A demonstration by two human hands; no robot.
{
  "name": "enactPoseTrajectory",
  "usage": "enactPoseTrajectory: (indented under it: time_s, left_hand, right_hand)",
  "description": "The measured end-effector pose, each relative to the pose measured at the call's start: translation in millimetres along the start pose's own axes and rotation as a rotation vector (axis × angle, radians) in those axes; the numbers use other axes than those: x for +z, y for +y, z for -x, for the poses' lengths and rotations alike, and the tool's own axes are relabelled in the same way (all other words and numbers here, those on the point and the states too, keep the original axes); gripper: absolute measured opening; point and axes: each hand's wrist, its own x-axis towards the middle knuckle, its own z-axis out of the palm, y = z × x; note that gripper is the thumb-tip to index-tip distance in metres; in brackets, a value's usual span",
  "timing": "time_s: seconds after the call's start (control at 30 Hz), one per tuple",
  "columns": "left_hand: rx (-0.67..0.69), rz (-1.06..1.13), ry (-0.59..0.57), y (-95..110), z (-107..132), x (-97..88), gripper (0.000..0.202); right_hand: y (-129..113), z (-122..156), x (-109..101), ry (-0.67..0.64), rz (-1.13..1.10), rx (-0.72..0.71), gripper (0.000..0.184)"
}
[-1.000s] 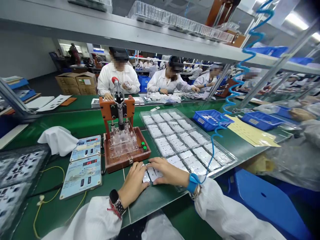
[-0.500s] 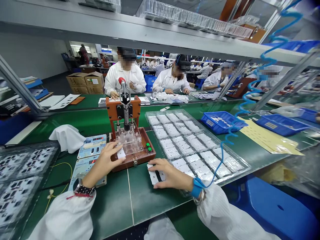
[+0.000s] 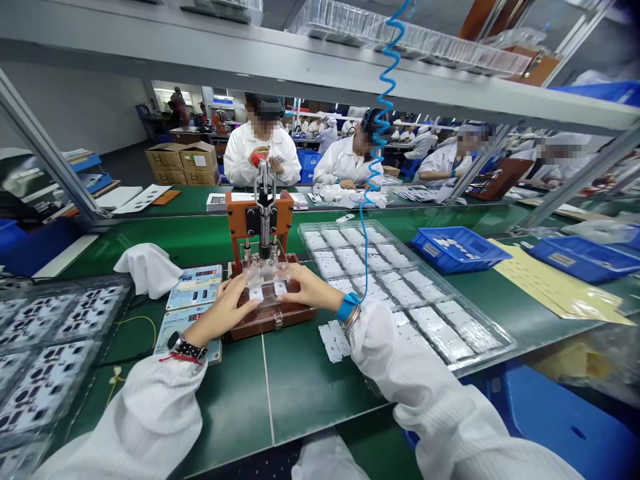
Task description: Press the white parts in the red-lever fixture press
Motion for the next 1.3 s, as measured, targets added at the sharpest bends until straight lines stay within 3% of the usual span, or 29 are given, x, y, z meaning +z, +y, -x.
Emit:
enactPoseTrajectory:
  time_s: [0.1,0.2,0.5,0.73,0.97,1.17,1.3]
  left_hand:
    - [-0.061,0.067,0.084,-1,4,3.0,0.07]
    - [-0.087,0.074,0.083,-1,5,3.1,0.067]
    - [-0.03,0.072,-0.017,3,-10,-11.8,0.057]
    - [-0.022,0.021,-0.107,12,-23,-24.3,0.061]
    - [-0.025,-0.072,-0.194,18,-30,-30.6,0.065]
    - [-0.009,-0.152,-0.031,27,-30,-17.0,0.054]
    - [0.013,-0.171,0.014,28,-31,-11.2,0.047]
  right_hand:
    - [0,-6,0,-0.022,0.024,0.002,0.051]
    - [0,-8,-3,-0.069,0.024,0.013,0.05]
    - [6,-9,-1,-0.082,-0.038,0.0,0.04]
    - [7,-10,1,-0.074,-0.16,0.011,0.042]
    - [10,-8,5,-0.057,-0.121,-0.03,0.032]
    - [13,-6,16,0.083,-0.099,-0.06,0.024]
    - [12,-5,19,0.146,-0.061,-0.075,0.02]
